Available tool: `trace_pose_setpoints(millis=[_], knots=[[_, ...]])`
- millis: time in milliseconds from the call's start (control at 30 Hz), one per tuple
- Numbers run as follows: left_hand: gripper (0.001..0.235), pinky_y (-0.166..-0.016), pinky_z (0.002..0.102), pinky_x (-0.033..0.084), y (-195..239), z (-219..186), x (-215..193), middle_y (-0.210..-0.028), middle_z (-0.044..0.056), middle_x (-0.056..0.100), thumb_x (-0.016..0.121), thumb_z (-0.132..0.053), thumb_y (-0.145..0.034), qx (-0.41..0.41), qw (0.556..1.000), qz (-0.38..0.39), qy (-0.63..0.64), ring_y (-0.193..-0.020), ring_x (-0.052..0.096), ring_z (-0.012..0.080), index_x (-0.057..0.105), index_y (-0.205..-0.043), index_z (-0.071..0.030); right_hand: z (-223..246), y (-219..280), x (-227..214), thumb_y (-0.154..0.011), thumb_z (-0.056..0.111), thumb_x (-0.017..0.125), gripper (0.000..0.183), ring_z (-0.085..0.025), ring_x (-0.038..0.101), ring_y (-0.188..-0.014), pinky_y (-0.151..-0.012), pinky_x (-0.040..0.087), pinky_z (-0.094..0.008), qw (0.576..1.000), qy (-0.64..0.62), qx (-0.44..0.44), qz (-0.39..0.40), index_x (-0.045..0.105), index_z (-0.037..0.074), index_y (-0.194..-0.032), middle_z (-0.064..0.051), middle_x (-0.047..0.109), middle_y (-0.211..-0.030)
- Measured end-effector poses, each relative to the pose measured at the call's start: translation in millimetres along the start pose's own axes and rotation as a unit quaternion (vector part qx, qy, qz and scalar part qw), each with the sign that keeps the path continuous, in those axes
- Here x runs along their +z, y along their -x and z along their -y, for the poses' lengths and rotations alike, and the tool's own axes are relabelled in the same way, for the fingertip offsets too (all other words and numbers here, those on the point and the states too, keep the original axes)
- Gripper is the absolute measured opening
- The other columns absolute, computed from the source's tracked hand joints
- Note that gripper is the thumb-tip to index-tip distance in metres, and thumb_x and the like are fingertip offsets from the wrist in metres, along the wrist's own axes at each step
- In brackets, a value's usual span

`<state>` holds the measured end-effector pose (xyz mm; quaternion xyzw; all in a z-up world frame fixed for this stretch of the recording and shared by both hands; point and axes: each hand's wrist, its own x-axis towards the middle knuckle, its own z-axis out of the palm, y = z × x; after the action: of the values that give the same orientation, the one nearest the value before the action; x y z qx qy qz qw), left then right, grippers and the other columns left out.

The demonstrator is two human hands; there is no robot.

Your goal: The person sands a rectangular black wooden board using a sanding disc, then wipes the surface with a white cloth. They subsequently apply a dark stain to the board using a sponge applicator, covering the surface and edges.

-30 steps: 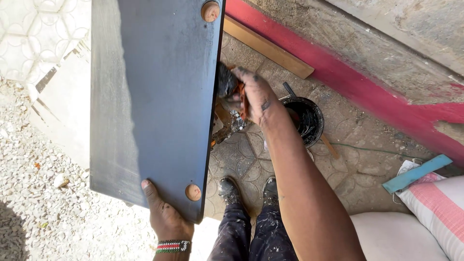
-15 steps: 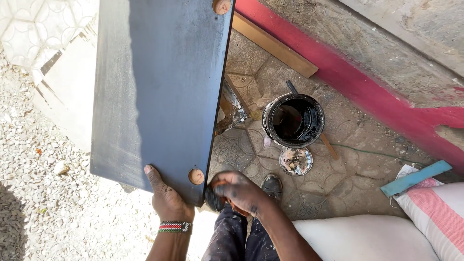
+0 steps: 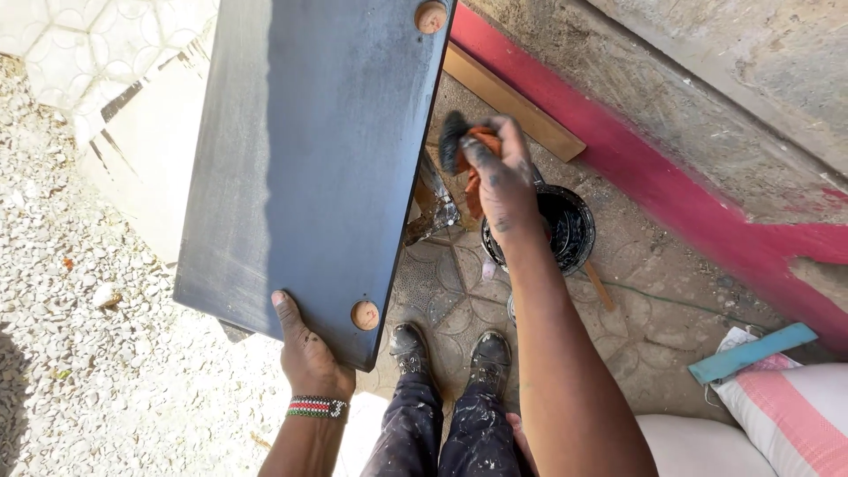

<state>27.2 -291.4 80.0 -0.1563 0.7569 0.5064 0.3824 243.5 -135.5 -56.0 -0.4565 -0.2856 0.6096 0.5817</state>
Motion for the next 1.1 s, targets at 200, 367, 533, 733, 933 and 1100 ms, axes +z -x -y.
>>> trace_pose_setpoints(millis=[200, 367, 533, 733, 933, 1100], knots=[[0.091, -0.114, 0.05, 0.071, -4, 5, -1, -0.152, 0.003, 0.086, 0.074, -0.07, -0.082, -0.004, 0.999, 0.012, 0.037, -0.132, 0.083, 0.0267, 0.074, -0.155, -0.016, -26, 44, 19, -0.104, 0.034, 0.085, 0.045, -0.019, 0.068, -0.096, -0.081, 0.064, -0.033, 0.995, -0.032, 0.034, 0.084, 0.056, 0.013, -0.132, -0.007, 0.067, -0.112], [0.073, -0.076, 0.052, 0.08, -17, 14, -5, -0.097, 0.017, 0.077, 0.089, -0.063, -0.105, 0.017, 0.998, 0.01, 0.061, -0.083, 0.086, 0.0337, 0.068, -0.131, 0.002, -28, 143, 32, -0.106, 0.052, 0.077, 0.056, -0.026, 0.066, -0.089, -0.072, 0.06, -0.035, 0.987, 0.112, 0.098, 0.067, 0.061, 0.005, -0.132, -0.018, 0.064, -0.111], [0.074, -0.081, 0.052, 0.079, -18, 10, -3, -0.1, 0.016, 0.076, 0.092, -0.063, -0.102, -0.001, 0.998, 0.023, 0.065, -0.086, 0.086, 0.0333, 0.068, -0.135, 0.0, -88, 236, 12, -0.101, 0.047, 0.081, 0.055, -0.027, 0.067, -0.084, -0.065, 0.06, -0.035, 0.974, 0.092, 0.188, 0.083, 0.063, 0.004, -0.129, -0.021, 0.065, -0.108], [0.077, -0.09, 0.052, 0.079, -9, 2, -6, -0.105, 0.012, 0.074, 0.093, -0.061, -0.101, -0.024, 0.997, 0.034, 0.063, -0.095, 0.085, 0.0307, 0.065, -0.143, -0.003, -86, 265, -11, -0.104, 0.024, 0.085, 0.032, -0.026, 0.076, -0.075, -0.055, 0.067, -0.034, 0.943, 0.096, 0.272, 0.167, 0.078, 0.002, -0.126, -0.021, 0.079, -0.097], [0.076, -0.092, 0.052, 0.079, -8, 4, -3, -0.107, 0.013, 0.073, 0.091, -0.06, -0.102, -0.028, 0.995, 0.055, 0.082, -0.098, 0.085, 0.0326, 0.064, -0.145, -0.003, -53, 145, -4, -0.103, 0.045, 0.075, 0.082, -0.025, 0.07, -0.091, -0.074, 0.07, -0.035, 0.943, -0.037, 0.33, -0.019, 0.053, 0.001, -0.169, -0.022, 0.07, -0.123], [0.077, -0.092, 0.052, 0.079, -8, 6, 3, -0.107, 0.014, 0.074, 0.091, -0.06, -0.1, -0.028, 0.993, 0.057, 0.095, -0.098, 0.085, 0.0331, 0.064, -0.144, -0.003, -68, 145, 5, -0.097, 0.05, 0.085, 0.076, -0.037, 0.077, -0.113, -0.075, 0.077, -0.045, 0.916, -0.031, 0.4, 0.004, 0.067, 0.014, -0.161, -0.024, 0.073, -0.141]])
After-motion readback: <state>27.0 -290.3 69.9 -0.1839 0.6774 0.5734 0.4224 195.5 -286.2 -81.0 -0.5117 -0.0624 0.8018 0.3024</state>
